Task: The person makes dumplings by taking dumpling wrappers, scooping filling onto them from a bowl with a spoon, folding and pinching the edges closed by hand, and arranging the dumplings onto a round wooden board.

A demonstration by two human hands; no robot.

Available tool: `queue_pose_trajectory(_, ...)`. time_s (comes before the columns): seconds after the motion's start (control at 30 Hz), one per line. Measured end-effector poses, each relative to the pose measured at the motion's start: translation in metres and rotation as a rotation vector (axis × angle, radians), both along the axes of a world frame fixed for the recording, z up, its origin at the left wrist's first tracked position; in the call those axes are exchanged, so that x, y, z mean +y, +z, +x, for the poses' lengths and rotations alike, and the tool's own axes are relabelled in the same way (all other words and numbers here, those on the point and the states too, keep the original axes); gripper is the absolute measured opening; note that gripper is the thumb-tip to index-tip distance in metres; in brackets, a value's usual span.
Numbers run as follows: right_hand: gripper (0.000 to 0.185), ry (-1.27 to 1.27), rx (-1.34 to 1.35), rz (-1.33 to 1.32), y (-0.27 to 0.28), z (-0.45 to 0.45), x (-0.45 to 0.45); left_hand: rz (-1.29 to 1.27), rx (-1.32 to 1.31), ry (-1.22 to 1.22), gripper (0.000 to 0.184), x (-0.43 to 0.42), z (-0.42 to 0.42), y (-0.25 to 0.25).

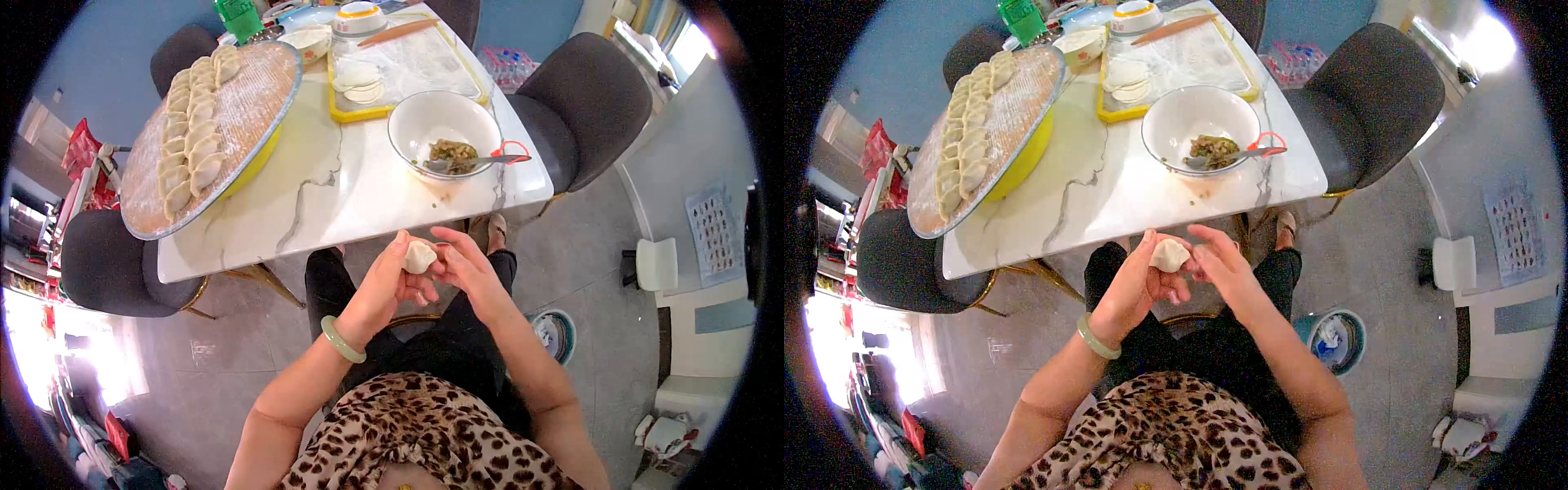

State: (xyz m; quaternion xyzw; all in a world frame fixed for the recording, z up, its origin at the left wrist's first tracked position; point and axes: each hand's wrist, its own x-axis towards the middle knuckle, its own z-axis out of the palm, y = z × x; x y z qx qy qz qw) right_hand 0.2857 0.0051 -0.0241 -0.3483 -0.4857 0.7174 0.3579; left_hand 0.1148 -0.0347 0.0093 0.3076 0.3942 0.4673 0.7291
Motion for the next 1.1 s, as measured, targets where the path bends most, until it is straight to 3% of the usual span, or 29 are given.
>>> queue_pose_trajectory(0.07,0.045,0.045,-0.046,-0.017,-0.003,0.003,0.000,0.010,-0.032,0.004,0.050,0.001,-0.001,-0.005)
queue_pose_trajectory(0.17,0.047,0.055,-0.049,-0.069,0.003,-0.008,-0.006,0.095,0.132,-0.005,0.047,-0.002,0.001,-0.004)
queue_pose_trajectory(0.23,0.049,0.006,-0.040,-0.097,0.009,-0.018,-0.008,0.176,0.396,-0.027,0.043,-0.003,0.002,-0.005)
queue_pose_trajectory(0.33,0.049,0.003,-0.039,-0.035,-0.010,-0.018,-0.005,0.269,0.519,-0.014,0.037,-0.001,0.003,-0.011)
queue_pose_trajectory(0.43,0.042,0.024,-0.049,-0.144,-0.009,-0.022,0.008,0.255,0.516,-0.093,0.038,0.004,-0.022,0.004)
queue_pose_trajectory(0.6,0.031,0.158,0.016,-0.319,0.052,-0.048,0.029,0.295,0.331,0.398,0.028,0.014,-0.097,0.023)
queue_pose_trajectory(0.67,0.027,0.295,-0.127,-0.194,0.097,-0.064,0.047,0.333,0.346,0.465,0.027,0.031,-0.116,0.013)
queue_pose_trajectory(0.77,0.023,0.381,-0.236,0.334,0.147,-0.114,0.113,0.373,0.390,0.466,0.024,0.050,-0.128,-0.002)
queue_pose_trajectory(0.83,0.025,0.314,-0.307,0.542,0.183,-0.172,0.149,0.418,0.392,0.470,0.022,0.052,-0.125,-0.010)
queue_pose_trajectory(0.9,0.027,0.336,-0.321,0.676,0.187,-0.222,0.197,0.406,0.495,0.428,0.018,0.050,-0.127,-0.004)
queue_pose_trajectory(1.1,0.032,0.358,-0.492,0.855,0.171,-0.300,0.246,0.435,0.407,0.481,0.019,0.053,-0.124,-0.014)
